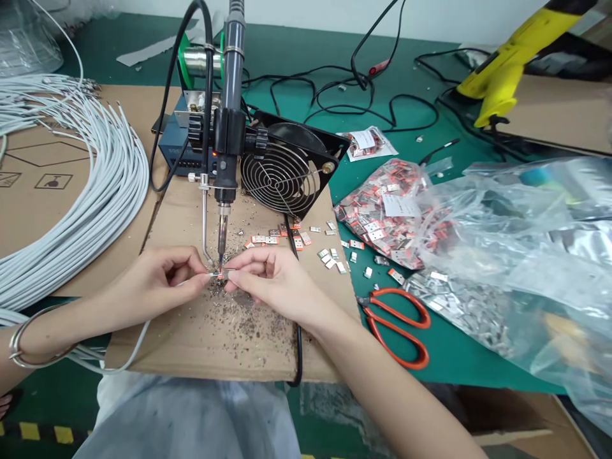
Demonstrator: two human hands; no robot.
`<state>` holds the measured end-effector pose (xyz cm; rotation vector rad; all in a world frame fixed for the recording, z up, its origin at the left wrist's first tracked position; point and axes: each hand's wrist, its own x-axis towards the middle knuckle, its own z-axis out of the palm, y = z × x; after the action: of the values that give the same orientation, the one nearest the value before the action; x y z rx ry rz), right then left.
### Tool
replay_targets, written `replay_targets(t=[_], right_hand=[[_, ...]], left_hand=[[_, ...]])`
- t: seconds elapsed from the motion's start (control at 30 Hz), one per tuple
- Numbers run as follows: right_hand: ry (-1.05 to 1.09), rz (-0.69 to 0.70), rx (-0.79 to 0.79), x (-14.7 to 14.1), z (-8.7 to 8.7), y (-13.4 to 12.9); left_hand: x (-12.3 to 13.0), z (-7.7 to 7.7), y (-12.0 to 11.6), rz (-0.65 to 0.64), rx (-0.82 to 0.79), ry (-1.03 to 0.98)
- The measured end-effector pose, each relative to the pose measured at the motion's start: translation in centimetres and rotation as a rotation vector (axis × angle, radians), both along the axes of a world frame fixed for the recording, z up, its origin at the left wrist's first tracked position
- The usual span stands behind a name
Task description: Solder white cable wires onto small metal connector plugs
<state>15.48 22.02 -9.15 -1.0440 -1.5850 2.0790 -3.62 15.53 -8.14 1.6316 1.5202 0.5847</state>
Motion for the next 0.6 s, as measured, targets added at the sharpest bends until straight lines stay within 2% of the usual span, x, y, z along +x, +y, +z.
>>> replay_targets(t=[0.4,0.6], right_hand=[[0.023,0.002,0.035,0.1,0.04,-0.27],[0.01,-0.007,0.086,-0.15,-0.37,-0.5]], left_hand=[[-0.06,-0.3,-0.14,-0.006,-0.001,0.018],[-0.25,-0.54,-0.46,-0.054,-0.079,-0.116]])
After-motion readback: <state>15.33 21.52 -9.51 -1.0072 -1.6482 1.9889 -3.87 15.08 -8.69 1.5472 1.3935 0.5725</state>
